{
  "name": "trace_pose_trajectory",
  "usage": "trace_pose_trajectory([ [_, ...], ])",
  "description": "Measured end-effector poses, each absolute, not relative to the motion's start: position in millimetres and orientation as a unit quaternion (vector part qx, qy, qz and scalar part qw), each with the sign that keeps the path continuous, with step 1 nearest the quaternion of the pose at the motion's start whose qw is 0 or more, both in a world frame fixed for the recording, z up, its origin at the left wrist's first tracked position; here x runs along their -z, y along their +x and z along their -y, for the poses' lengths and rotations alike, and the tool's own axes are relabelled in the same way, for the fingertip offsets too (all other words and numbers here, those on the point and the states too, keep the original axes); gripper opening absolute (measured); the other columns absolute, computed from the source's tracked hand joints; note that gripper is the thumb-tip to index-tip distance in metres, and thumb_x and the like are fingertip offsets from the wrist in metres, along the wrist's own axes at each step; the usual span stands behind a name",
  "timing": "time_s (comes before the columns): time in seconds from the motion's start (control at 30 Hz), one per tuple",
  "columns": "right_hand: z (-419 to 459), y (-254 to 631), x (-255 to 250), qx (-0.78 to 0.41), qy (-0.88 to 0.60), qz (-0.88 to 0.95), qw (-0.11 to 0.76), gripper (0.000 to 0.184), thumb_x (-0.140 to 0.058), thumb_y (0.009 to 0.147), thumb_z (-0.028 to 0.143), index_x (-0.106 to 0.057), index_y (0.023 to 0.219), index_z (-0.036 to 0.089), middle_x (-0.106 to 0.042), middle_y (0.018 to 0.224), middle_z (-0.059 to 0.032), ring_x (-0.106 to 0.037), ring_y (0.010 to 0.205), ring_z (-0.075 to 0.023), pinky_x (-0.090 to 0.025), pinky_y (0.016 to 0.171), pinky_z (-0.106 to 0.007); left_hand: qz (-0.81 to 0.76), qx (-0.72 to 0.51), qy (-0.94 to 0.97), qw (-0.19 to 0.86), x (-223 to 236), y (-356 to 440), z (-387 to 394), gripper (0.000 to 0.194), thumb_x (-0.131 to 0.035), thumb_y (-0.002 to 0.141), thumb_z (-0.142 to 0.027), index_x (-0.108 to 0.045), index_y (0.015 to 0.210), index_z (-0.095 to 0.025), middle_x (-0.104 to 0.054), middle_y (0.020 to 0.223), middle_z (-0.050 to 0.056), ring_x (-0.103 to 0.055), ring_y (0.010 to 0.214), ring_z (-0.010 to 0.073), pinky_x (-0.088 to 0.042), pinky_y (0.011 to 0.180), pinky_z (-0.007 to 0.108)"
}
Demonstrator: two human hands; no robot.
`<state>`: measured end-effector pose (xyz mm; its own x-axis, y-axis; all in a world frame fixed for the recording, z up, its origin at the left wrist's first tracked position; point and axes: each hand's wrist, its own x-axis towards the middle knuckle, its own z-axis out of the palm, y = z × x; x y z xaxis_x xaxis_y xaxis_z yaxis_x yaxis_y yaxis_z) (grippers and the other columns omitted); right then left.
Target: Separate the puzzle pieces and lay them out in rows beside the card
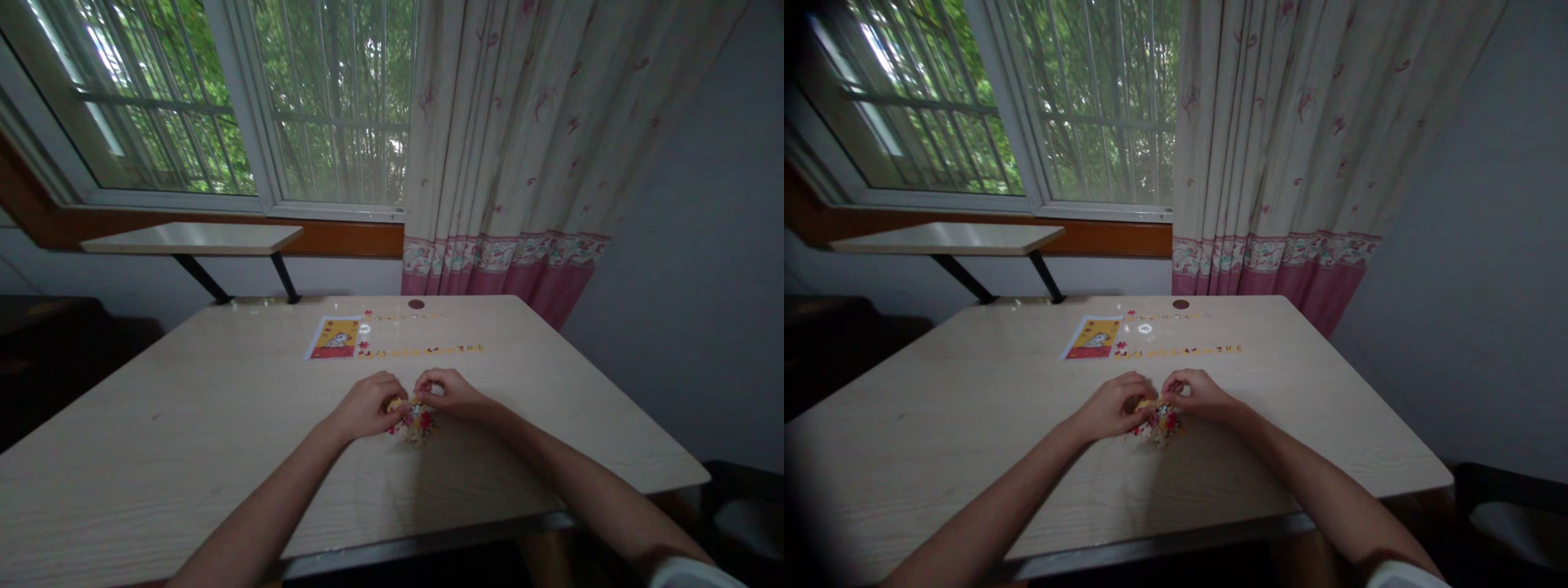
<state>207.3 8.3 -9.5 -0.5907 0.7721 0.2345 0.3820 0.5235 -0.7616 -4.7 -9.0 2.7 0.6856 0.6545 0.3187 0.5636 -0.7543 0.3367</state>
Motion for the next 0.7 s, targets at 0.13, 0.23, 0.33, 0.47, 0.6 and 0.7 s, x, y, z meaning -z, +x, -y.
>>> trace_pose_trajectory([
  [0.13,-8.9,205.6,12.8,-0.372,-0.347,0.806,0.303,0.011,-0.056,0.076,0.023,-0.061,0.08,0.015,-0.062,0.075,-0.0016,-0.055,0.07,-0.011,-0.044,0.067,-0.022,-0.334,-0.205,0.914,0.104,-1.1,-3.7,7.8,0.014,-0.05,0.081,-0.026,-0.057,0.073,-0.017,-0.055,0.07,0.002,-0.051,0.072,0.0156,-0.039,0.065,0.024],
  [0.23,-8.5,204.7,14.3,-0.374,-0.346,0.804,0.306,0.011,-0.056,0.076,0.024,-0.06,0.081,0.015,-0.061,0.076,-0.0016,-0.054,0.07,-0.0111,-0.044,0.067,-0.022,-0.337,-0.201,0.914,0.105,-1.3,-3.1,8.4,0.013,-0.05,0.08,-0.025,-0.056,0.071,-0.017,-0.054,0.068,0.002,-0.05,0.071,0.0154,-0.039,0.065,0.024],
  [0.33,-7.1,203.3,13.6,-0.369,-0.351,0.804,0.306,0.01,-0.056,0.075,0.024,-0.06,0.08,0.016,-0.061,0.075,-0.0013,-0.054,0.069,-0.0112,-0.044,0.066,-0.022,-0.34,-0.201,0.912,0.107,-2.1,-2.8,9.5,0.012,-0.053,0.078,-0.028,-0.056,0.073,-0.017,-0.055,0.069,0.002,-0.05,0.071,0.0157,-0.038,0.064,0.024],
  [0.47,-5.0,201.4,11.8,-0.359,-0.365,0.801,0.312,0.011,-0.057,0.075,0.025,-0.061,0.079,0.016,-0.06,0.072,-0.0006,-0.053,0.067,-0.0108,-0.043,0.065,-0.022,-0.338,-0.204,0.912,0.109,-1.9,-2.1,10.1,0.014,-0.053,0.079,-0.029,-0.056,0.073,-0.017,-0.054,0.069,0.002,-0.05,0.071,0.0156,-0.038,0.063,0.024],
  [0.6,-4.4,199.8,12.1,-0.355,-0.361,0.798,0.326,0.01,-0.057,0.075,0.023,-0.06,0.079,0.015,-0.06,0.073,-0.0007,-0.052,0.067,-0.0106,-0.043,0.065,-0.022,-0.331,-0.205,0.915,0.108,-0.4,-1.2,9.4,0.015,-0.051,0.081,-0.028,-0.056,0.072,-0.017,-0.054,0.068,0.002,-0.05,0.072,0.0156,-0.038,0.065,0.025],
  [0.7,-5.5,199.7,12.2,-0.345,-0.363,0.795,0.341,0.008,-0.056,0.074,0.021,-0.06,0.078,0.015,-0.059,0.07,-0.0005,-0.051,0.065,-0.0103,-0.043,0.063,-0.021,-0.327,-0.202,0.916,0.115,0.7,-1.3,8.6,0.014,-0.051,0.081,-0.026,-0.058,0.074,-0.017,-0.056,0.069,0.002,-0.05,0.073,0.0157,-0.039,0.066,0.025],
])
